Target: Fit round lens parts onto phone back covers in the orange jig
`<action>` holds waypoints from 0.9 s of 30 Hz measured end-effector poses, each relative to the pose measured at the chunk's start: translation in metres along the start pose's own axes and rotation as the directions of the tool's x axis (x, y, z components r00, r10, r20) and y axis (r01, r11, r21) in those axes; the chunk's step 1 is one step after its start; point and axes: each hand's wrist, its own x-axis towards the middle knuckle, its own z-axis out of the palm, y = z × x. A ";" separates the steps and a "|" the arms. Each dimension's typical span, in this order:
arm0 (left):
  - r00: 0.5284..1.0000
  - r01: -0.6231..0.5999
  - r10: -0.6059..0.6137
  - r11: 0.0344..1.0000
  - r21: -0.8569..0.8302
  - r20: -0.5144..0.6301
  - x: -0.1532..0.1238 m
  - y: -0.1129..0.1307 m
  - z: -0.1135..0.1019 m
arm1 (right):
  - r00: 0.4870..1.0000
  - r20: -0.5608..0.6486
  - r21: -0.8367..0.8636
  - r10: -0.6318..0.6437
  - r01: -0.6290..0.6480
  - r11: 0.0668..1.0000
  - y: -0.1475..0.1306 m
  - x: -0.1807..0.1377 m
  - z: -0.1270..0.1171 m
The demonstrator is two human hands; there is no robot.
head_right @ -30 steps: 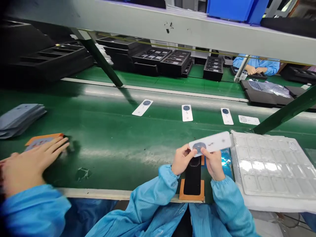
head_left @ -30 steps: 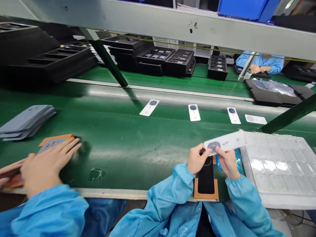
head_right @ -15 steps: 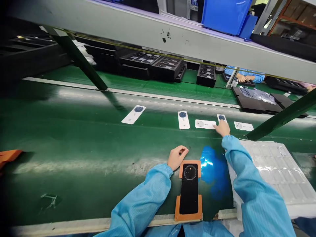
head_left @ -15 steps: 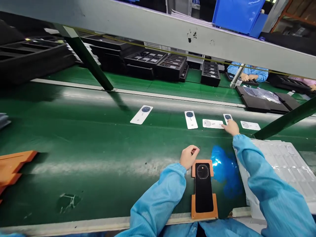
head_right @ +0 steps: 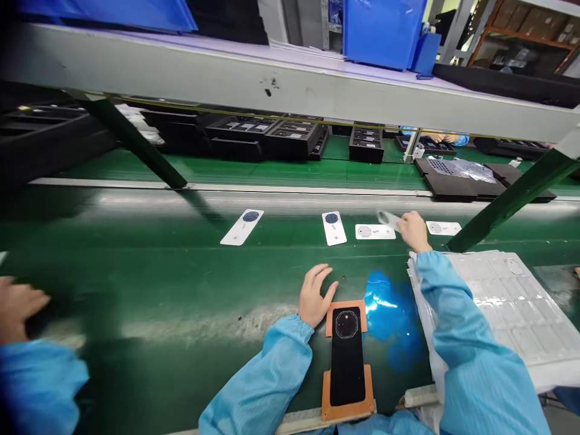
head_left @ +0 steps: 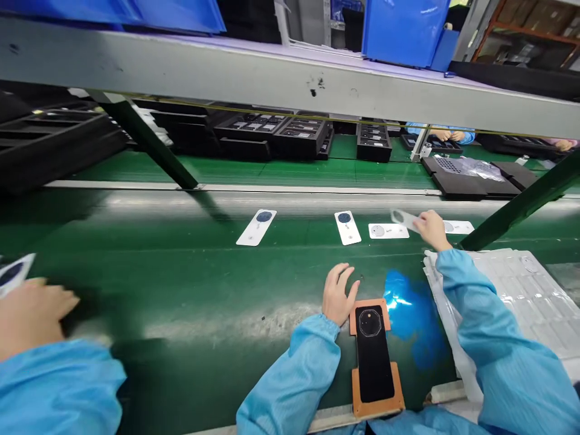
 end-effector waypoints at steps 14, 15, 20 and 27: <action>0.931 0.359 -0.349 0.926 -0.112 0.105 -0.010 0.046 -0.025 | 0.771 -0.222 -0.348 0.597 -0.635 0.690 0.038 -0.137 -0.136; 0.884 0.467 -0.461 0.874 -0.136 0.075 -0.013 0.046 -0.031 | 0.713 -0.272 -0.333 0.646 -0.699 0.633 0.061 -0.141 -0.149; 0.630 0.773 -0.774 0.617 -0.147 0.061 -0.022 0.040 -0.059 | 0.475 -0.411 -0.213 0.778 -0.880 0.424 0.117 -0.165 -0.185; 0.590 0.765 -0.807 0.566 -0.308 -0.018 -0.041 0.019 -0.059 | 0.313 -0.465 0.002 0.828 -0.935 0.355 0.137 -0.169 -0.207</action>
